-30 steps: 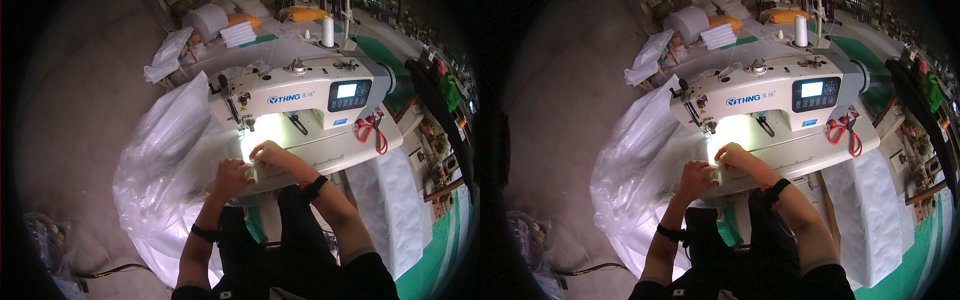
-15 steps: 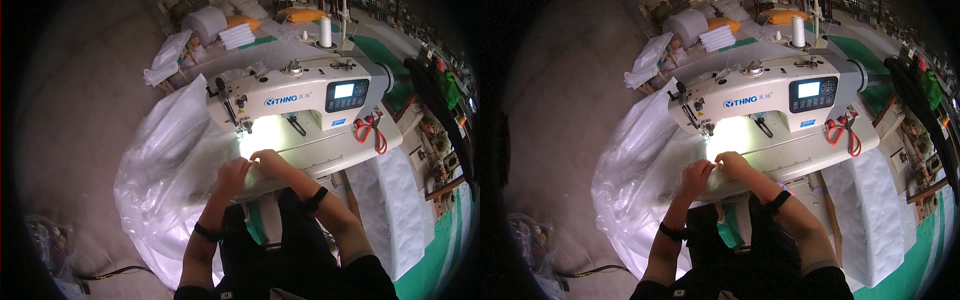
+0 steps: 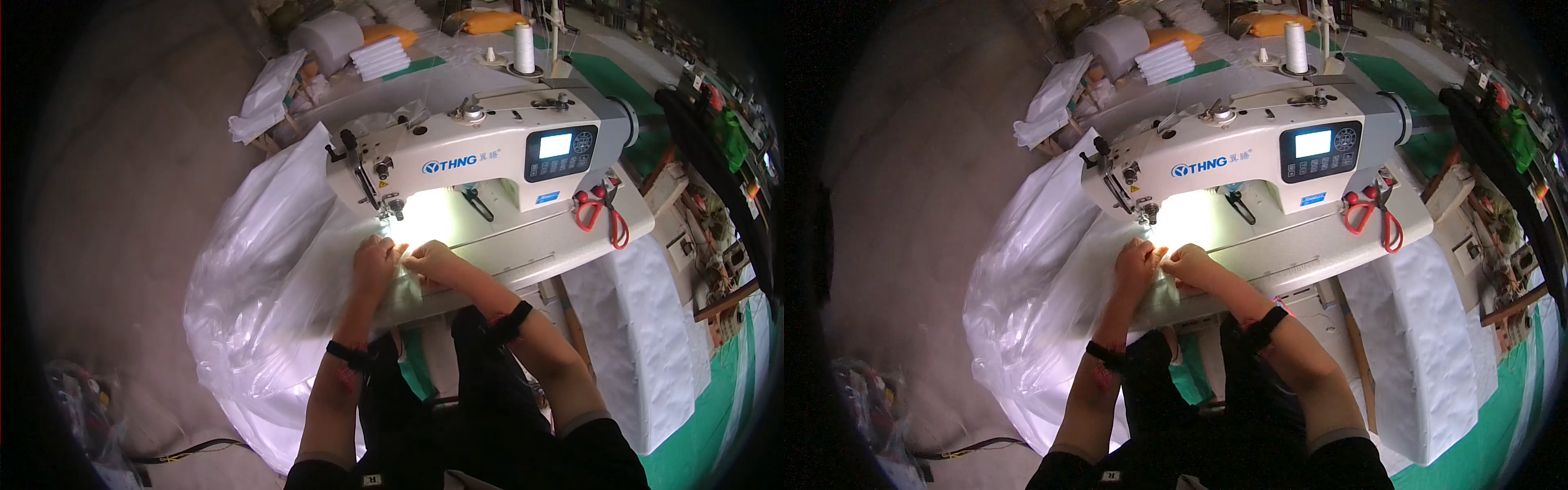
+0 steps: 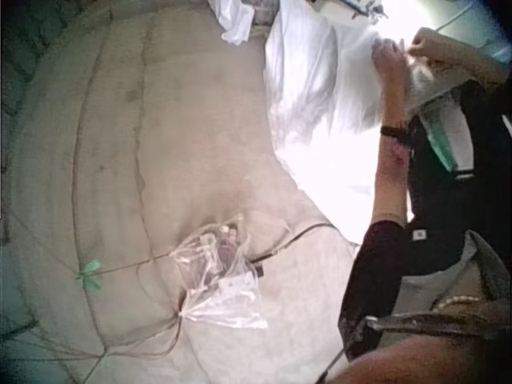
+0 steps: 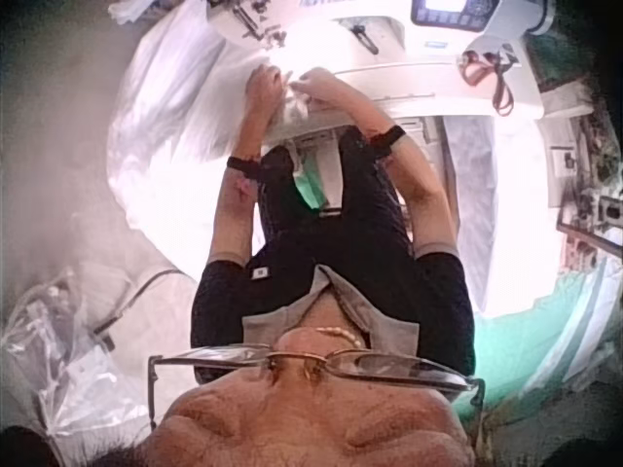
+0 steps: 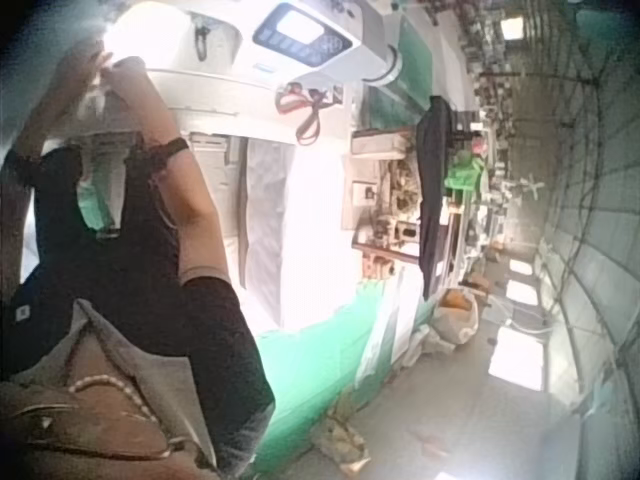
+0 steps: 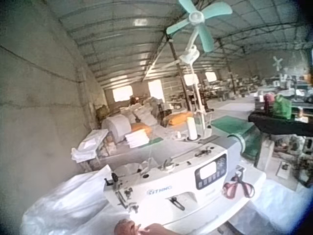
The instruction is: Sewing together large white plastic/vinyl sheets using an industrial sewing machine.
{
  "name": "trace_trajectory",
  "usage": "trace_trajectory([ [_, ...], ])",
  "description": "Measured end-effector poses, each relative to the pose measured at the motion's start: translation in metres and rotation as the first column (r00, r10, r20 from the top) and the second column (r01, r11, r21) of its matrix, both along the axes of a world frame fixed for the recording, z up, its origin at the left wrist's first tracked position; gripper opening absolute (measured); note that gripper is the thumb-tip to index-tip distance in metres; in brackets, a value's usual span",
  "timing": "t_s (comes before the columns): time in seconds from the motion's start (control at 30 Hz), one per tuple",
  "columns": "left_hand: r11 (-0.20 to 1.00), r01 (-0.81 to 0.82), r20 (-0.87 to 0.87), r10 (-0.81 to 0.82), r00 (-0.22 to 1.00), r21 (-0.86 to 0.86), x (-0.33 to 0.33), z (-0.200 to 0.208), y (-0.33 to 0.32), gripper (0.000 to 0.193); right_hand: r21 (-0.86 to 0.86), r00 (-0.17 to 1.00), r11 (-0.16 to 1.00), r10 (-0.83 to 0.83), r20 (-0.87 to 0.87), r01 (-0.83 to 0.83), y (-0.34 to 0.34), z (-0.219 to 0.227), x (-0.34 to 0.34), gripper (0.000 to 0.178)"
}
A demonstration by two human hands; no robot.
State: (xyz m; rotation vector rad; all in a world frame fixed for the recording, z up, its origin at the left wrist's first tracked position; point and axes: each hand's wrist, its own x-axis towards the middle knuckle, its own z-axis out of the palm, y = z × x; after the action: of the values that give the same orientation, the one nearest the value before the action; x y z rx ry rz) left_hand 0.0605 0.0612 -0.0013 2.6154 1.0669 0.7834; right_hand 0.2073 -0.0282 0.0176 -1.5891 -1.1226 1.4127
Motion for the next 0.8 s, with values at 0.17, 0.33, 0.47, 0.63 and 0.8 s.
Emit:
trace_trajectory([
  [0.17,0.977,0.141,0.268,-0.094,0.959,-0.162,-0.01,0.012,0.006,0.019,0.063,0.987,0.991,-0.12,0.104,0.114,0.007,-0.008,-0.007,0.023],
  [0.33,0.972,0.235,0.207,-0.223,0.953,-0.033,-0.024,0.01,-0.024,0.021,0.134,0.983,0.987,-0.109,0.144,0.09,0.009,-0.014,-0.007,0.021],
  [0.47,0.975,0.214,0.017,-0.214,0.977,-0.052,-0.023,0.007,-0.04,0.031,0.152,0.986,0.979,-0.147,0.078,0.134,0.006,-0.015,-0.005,0.019],
  [0.63,0.983,0.169,0.066,-0.174,0.983,0.072,-0.032,0.011,-0.056,0.034,0.096,0.99,0.987,-0.136,0.04,0.131,0.006,-0.012,-0.003,0.019],
  [0.8,0.956,0.193,-0.055,-0.185,0.981,0.221,-0.036,0.013,-0.076,0.023,0.116,0.991,0.985,-0.132,0.03,0.128,0.006,-0.008,-0.005,0.021],
])
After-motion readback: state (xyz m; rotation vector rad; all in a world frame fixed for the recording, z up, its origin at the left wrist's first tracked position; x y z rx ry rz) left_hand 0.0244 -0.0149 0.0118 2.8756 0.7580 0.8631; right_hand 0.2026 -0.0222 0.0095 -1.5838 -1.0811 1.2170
